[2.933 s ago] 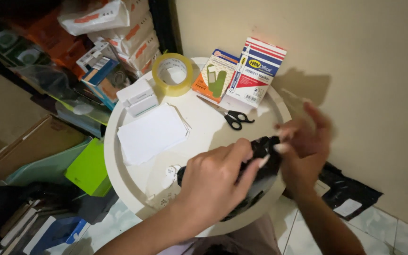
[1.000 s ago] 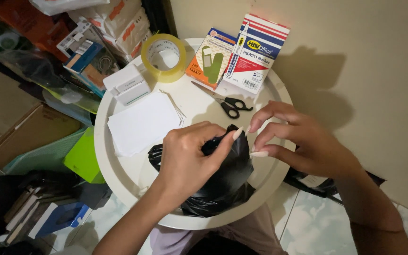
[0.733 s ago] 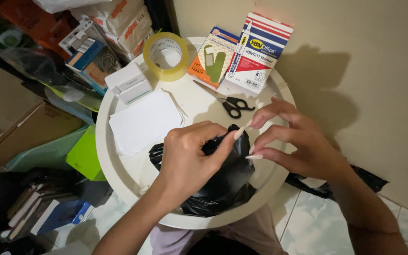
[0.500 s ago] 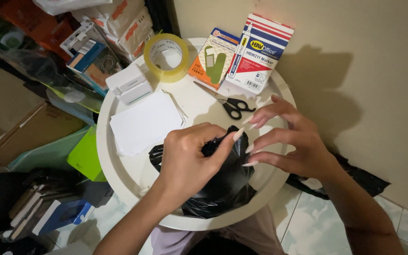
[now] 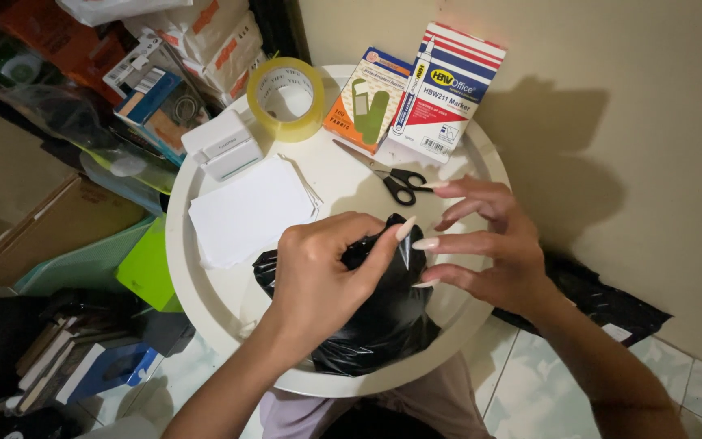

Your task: Sealing a black shipping bag with yellow tape and attaching a printed shipping label.

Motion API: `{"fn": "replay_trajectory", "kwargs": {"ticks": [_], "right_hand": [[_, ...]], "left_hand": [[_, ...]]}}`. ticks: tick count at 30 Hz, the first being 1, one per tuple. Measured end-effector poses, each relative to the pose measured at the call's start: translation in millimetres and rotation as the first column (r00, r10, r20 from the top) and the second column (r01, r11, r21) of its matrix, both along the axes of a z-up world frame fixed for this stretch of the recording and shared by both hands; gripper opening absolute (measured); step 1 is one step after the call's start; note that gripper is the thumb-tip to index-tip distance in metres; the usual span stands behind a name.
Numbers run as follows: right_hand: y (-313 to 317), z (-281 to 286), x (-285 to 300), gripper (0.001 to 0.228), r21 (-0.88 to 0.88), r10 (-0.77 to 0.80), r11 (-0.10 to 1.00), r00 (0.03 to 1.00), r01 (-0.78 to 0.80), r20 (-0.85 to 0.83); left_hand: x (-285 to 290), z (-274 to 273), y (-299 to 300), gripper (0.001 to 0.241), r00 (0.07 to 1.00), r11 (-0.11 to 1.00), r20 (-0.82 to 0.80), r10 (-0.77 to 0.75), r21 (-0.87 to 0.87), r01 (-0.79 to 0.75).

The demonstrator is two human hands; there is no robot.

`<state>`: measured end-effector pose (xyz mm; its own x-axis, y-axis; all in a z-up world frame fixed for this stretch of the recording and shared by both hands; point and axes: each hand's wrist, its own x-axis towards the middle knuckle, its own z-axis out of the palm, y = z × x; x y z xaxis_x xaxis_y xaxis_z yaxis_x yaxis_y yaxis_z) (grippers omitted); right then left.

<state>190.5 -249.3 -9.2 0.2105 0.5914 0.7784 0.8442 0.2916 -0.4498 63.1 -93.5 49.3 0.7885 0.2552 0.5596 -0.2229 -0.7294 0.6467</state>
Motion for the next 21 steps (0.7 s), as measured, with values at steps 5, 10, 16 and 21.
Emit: {"fn": "replay_trajectory", "kwargs": {"ticks": [5, 10, 16, 21], "right_hand": [[-2, -13, -10, 0.035, 0.009, -0.093, 0.996, 0.995, 0.093, -0.045], [1, -13, -16, 0.047, -0.150, -0.271, 0.956, 0.952, 0.250, -0.140], [11, -14, -19, 0.086, 0.045, 0.180, 0.983, 0.871, -0.180, -0.456], [6, -35, -20, 0.075, 0.031, 0.227, 0.947, 0.598, -0.320, -0.768]], "left_hand": [[-1, -3, 1, 0.022, 1.000, 1.000, 0.017, 0.014, 0.019, -0.014], [-2, -3, 2, 0.023, 1.000, 1.000, -0.006, 0.025, 0.005, -0.025], [-4, -5, -1, 0.016, 1.000, 1.000, -0.004, 0.016, 0.004, -0.016], [-9, 3, -2, 0.012, 0.999, 0.999, -0.030, -0.039, 0.014, 0.039]]}}
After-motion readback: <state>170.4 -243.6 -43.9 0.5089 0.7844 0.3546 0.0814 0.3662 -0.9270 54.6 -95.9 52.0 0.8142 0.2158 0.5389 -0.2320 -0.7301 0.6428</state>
